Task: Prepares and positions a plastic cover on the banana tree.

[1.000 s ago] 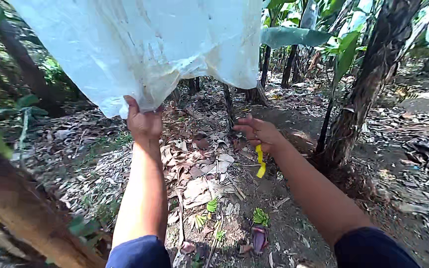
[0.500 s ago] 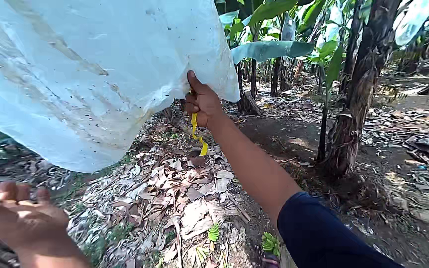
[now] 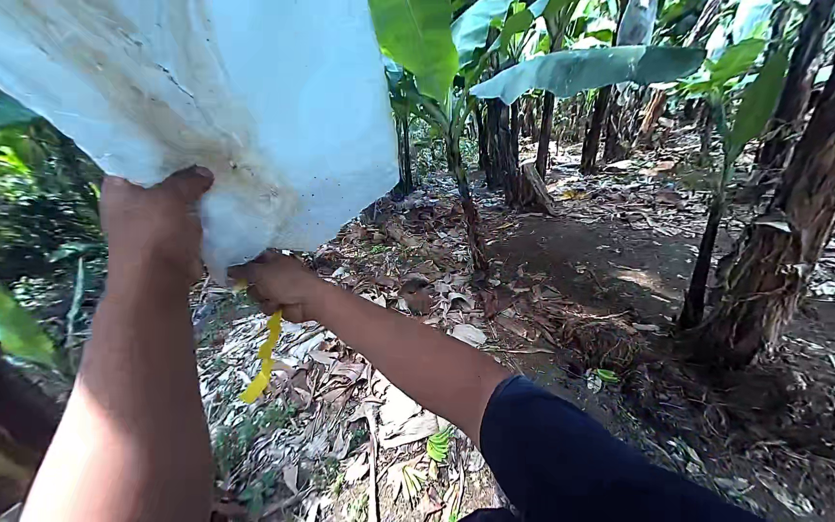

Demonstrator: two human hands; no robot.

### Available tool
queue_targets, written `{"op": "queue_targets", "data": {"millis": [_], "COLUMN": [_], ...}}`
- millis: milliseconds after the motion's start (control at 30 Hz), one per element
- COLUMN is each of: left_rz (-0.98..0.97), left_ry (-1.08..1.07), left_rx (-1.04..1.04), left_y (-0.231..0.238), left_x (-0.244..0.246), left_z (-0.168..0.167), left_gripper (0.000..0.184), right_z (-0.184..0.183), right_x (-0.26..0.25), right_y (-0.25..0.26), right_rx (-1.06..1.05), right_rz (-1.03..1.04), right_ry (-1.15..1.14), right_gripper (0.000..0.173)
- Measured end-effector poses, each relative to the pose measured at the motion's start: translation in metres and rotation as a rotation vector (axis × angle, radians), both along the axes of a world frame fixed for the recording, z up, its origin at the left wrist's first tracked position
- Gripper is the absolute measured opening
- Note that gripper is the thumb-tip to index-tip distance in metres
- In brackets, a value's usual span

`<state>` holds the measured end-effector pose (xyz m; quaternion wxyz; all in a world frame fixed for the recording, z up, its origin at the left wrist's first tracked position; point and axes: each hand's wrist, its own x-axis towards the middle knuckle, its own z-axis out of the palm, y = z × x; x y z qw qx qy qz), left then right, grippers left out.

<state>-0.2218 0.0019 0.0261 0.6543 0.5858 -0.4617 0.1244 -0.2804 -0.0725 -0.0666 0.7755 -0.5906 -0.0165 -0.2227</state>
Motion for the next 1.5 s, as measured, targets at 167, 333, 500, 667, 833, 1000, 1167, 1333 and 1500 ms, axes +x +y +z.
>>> {"op": "queue_targets", "data": {"millis": [167,333,500,667,833,1000,1167,1333,1500], "left_rz": [0.062,-0.025,0.101,0.298,0.330,0.449,0.466,0.563,0.337], "left_ry": [0.170,0.259,0.220,0.144,0.196,0.210,-0.358,-0.436,-0.035], "left_rx": [0.096,0.157,0.230,0.309,0.315,0.364,0.127,0.596,0.063], "left_y": [0.049,0.004,-0.054,0.010,0.064,0.006,-0.036,-0.007,0.042], "left_x": [-0.004,-0.022,-0.022,-0.040,-0.055,-0.043,-0.003,-0.035,0.011], "left_z": [-0.033,-0.028,-0.016,-0.025,-0.034,-0.024,-0.051,-0.036,0.018], "left_gripper": [0.026,0.023,0.035,0.034,0.022,0.020,0.049,0.036,0.071], "right_z": [0.056,0.080,-0.007,-0.039,0.042,0.098,0.115,0.120,0.097], "right_x": [-0.020,0.002,0.021,-0.019,-0.028,-0.023,0.004,-0.020,-0.020], "right_y": [-0.092,-0.107,-0.065,-0.204,-0.280,-0.150,-0.090,-0.106,-0.146], "right_rx": [0.155,0.349,0.296,0.258,0.098,-0.309,-0.852,-0.850,-0.532], "right_rz": [0.086,-0.231,0.073,-0.190,-0.357,0.111,-0.027,-0.087,-0.136], "right_ry": [-0.368,-0.163,-0.038,-0.094,-0.245,-0.261,-0.284,-0.011,-0.047], "right_gripper": [0.036,0.033,0.025,0.026,0.059,0.047,0.070,0.032,0.042]}}
